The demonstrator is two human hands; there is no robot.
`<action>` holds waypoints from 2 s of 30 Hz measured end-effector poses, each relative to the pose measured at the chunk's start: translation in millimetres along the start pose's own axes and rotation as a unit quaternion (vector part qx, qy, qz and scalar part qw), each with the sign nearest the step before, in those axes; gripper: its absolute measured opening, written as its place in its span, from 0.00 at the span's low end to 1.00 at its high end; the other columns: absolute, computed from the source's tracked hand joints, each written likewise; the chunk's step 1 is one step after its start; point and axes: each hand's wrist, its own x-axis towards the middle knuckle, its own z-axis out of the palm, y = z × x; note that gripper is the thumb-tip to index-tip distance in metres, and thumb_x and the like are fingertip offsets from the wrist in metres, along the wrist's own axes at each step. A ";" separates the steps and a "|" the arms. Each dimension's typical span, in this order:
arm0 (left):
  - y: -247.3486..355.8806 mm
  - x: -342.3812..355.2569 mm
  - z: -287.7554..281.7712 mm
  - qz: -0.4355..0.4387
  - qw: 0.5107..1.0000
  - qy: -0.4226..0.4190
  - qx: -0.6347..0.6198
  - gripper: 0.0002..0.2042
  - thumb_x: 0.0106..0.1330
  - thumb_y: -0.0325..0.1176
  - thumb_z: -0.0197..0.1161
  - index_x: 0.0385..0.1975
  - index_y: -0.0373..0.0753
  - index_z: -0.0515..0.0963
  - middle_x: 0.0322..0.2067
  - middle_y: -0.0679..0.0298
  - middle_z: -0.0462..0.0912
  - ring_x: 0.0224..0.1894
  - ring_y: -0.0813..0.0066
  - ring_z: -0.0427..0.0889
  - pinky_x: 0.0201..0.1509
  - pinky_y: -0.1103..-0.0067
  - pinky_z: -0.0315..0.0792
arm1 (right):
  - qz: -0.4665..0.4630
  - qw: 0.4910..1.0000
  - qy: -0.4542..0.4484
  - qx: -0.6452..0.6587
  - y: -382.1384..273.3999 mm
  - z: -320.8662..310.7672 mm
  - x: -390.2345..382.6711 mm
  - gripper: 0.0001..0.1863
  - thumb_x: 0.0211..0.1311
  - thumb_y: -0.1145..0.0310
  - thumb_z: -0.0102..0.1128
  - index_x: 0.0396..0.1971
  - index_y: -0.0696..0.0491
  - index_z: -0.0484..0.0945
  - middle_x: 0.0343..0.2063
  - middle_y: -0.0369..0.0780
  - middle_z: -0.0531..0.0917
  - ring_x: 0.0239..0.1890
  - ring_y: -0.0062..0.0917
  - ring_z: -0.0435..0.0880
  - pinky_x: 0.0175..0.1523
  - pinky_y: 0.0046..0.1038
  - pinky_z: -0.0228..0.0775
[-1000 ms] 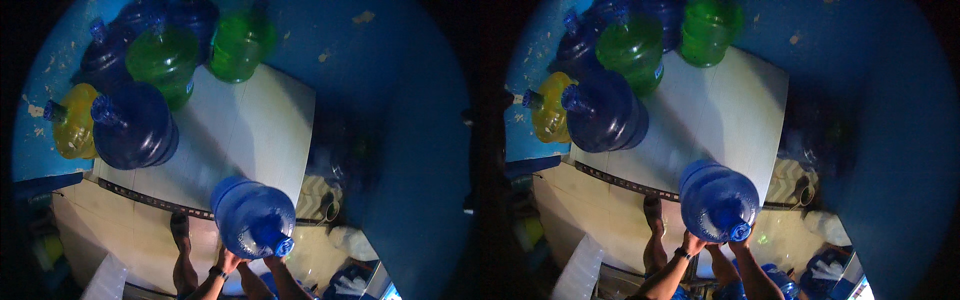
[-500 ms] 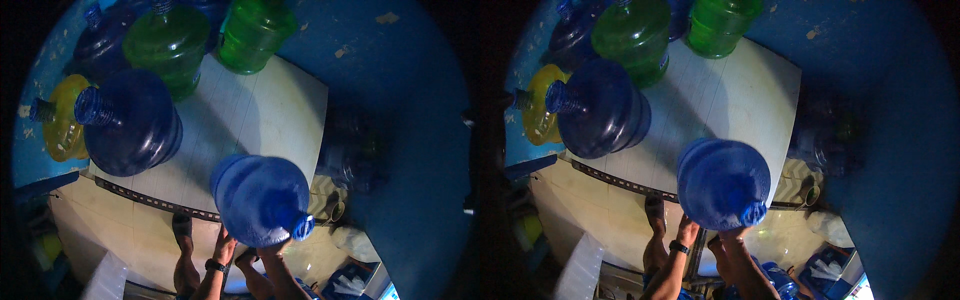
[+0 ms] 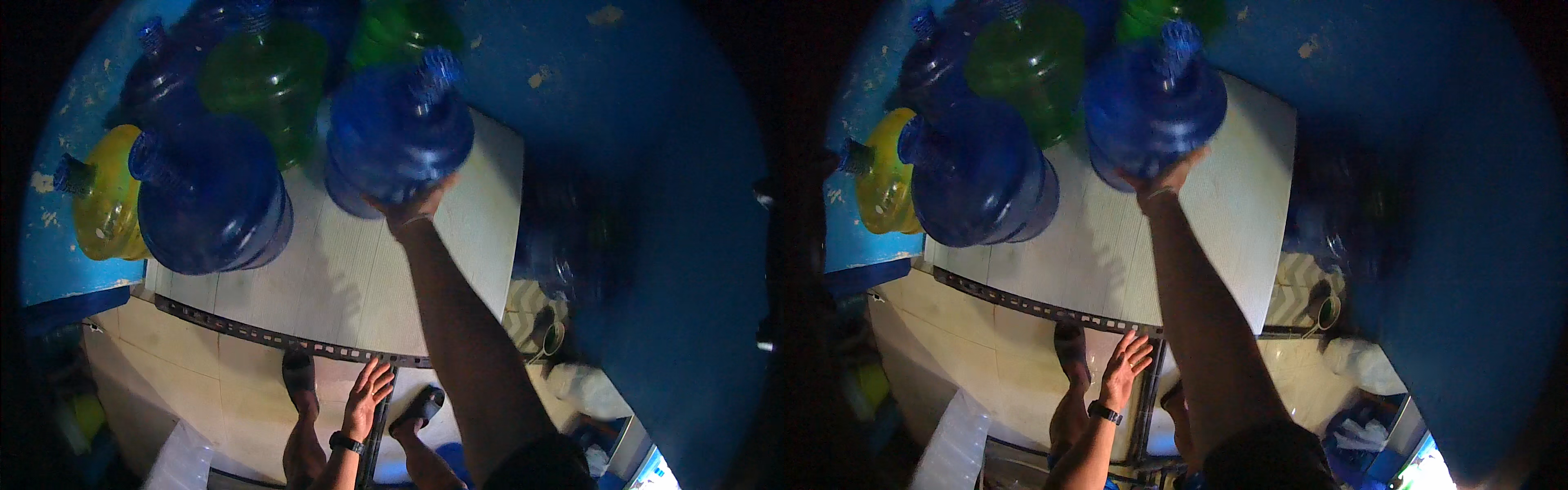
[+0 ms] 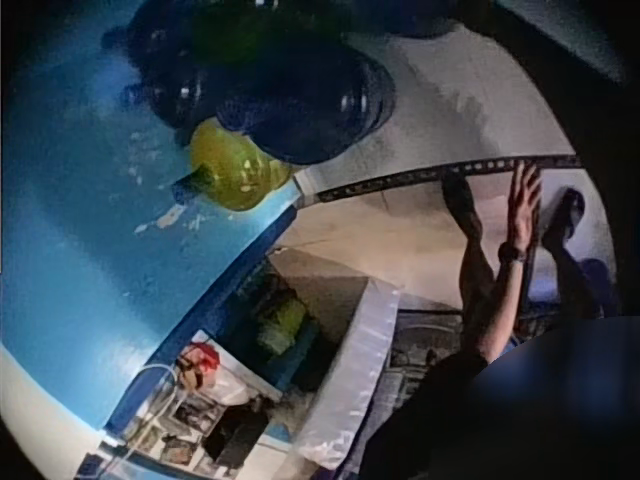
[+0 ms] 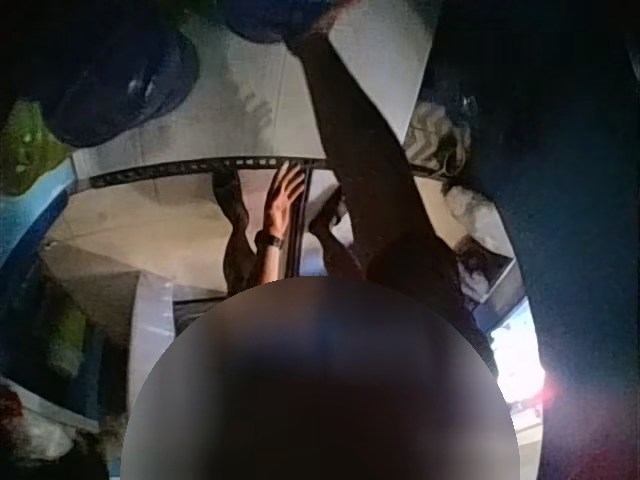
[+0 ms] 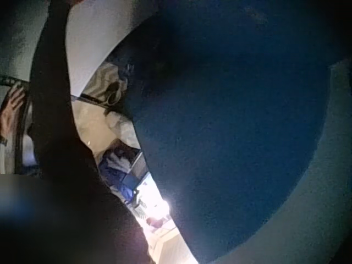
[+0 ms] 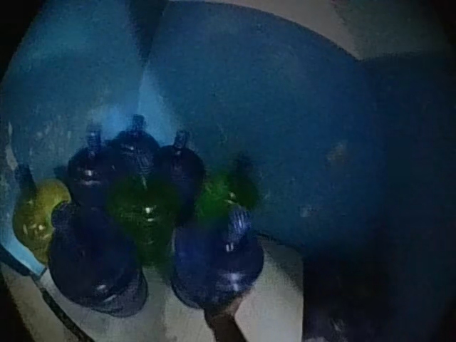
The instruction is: The person repeatedly picks up large blue and green water jugs from a floor area and places them onto a white table. The person handles the jugs one at a time, moving them from the floor to the table surface.
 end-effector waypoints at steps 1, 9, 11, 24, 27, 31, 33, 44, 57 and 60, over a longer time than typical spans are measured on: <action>-3.2 -3.7 0.7 -0.005 1.000 -0.004 0.007 0.41 0.72 0.58 0.59 0.78 0.41 0.54 0.72 0.52 0.66 0.72 0.57 0.68 0.76 0.60 0.60 | 0.030 0.995 -0.044 -0.080 -9.5 -21.2 12.4 0.45 0.68 0.27 0.38 0.78 0.37 0.53 0.76 0.42 0.58 0.74 0.51 0.60 0.66 0.72 0.59; -13.8 -15.7 -23.9 -0.010 0.999 0.048 0.020 0.38 0.74 0.54 0.56 0.77 0.41 0.55 0.71 0.54 0.68 0.69 0.59 0.72 0.73 0.62 0.64 | 0.255 0.692 -0.168 -0.654 100.2 -194.2 -160.2 0.35 0.75 0.59 0.58 0.76 0.50 0.59 0.65 0.48 0.77 0.67 0.36 0.76 0.69 0.35 0.68; -32.0 -15.2 -29.0 -0.023 0.999 0.027 -0.006 0.34 0.78 0.54 0.52 0.76 0.43 0.56 0.71 0.54 0.68 0.70 0.59 0.70 0.73 0.61 0.63 | 0.095 0.749 -0.052 -0.653 108.1 -268.3 -263.5 0.29 0.76 0.55 0.57 0.70 0.53 0.70 0.58 0.47 0.84 0.59 0.29 0.82 0.63 0.33 0.72; -74.0 -42.7 -32.0 -0.124 0.988 0.032 0.084 0.38 0.73 0.64 0.47 0.77 0.47 0.58 0.71 0.57 0.68 0.69 0.63 0.68 0.74 0.65 0.57 | 0.275 0.530 0.093 -0.797 106.6 -384.5 -573.6 0.27 0.64 0.49 0.60 0.62 0.37 0.76 0.60 0.47 0.80 0.63 0.48 0.76 0.60 0.54 0.71; -86.9 -43.5 -34.0 -0.132 0.987 -0.019 0.094 0.35 0.76 0.59 0.49 0.76 0.46 0.59 0.70 0.60 0.68 0.69 0.68 0.68 0.74 0.67 0.57 | 0.317 0.599 0.105 -0.728 112.3 -416.6 -573.6 0.27 0.64 0.48 0.61 0.61 0.41 0.76 0.61 0.45 0.79 0.63 0.48 0.76 0.58 0.53 0.71; -114.3 -37.8 -8.7 -0.167 0.978 -0.014 0.124 0.33 0.77 0.57 0.49 0.76 0.45 0.60 0.69 0.62 0.70 0.69 0.69 0.68 0.74 0.69 0.55 | 0.177 0.663 0.153 -0.711 110.7 -433.8 -587.4 0.31 0.61 0.49 0.64 0.62 0.47 0.76 0.57 0.47 0.82 0.59 0.47 0.79 0.59 0.50 0.72; -134.0 -41.5 5.9 -0.208 0.963 -0.042 0.166 0.33 0.77 0.57 0.49 0.76 0.45 0.60 0.69 0.62 0.70 0.69 0.68 0.68 0.74 0.68 0.56 | 0.166 0.691 0.195 -0.676 112.3 -440.6 -590.7 0.35 0.54 0.52 0.69 0.64 0.45 0.75 0.53 0.48 0.84 0.56 0.47 0.81 0.59 0.47 0.74; -158.8 -45.4 -13.6 -0.264 0.921 -0.067 0.277 0.34 0.75 0.60 0.50 0.75 0.48 0.62 0.69 0.61 0.70 0.68 0.67 0.69 0.73 0.67 0.55 | 0.197 0.695 0.215 -0.658 120.4 -435.1 -590.3 0.28 0.64 0.49 0.61 0.58 0.52 0.78 0.54 0.50 0.83 0.56 0.46 0.82 0.60 0.50 0.70; -148.5 -34.3 -50.3 -0.241 0.946 -0.031 0.212 0.32 0.77 0.58 0.48 0.76 0.52 0.60 0.71 0.61 0.66 0.71 0.65 0.65 0.75 0.67 0.53 | 0.107 0.797 0.385 -0.452 102.0 -458.9 -616.7 0.21 0.68 0.64 0.67 0.58 0.56 0.80 0.49 0.45 0.87 0.53 0.32 0.86 0.56 0.31 0.79; -151.5 -39.6 -47.7 -0.219 0.954 -0.030 0.205 0.36 0.74 0.61 0.51 0.76 0.48 0.59 0.71 0.61 0.67 0.69 0.66 0.67 0.73 0.66 0.55 | 0.044 0.697 0.508 -0.505 33.5 -477.0 -658.0 0.18 0.68 0.67 0.67 0.55 0.55 0.80 0.48 0.43 0.87 0.49 0.28 0.86 0.54 0.31 0.78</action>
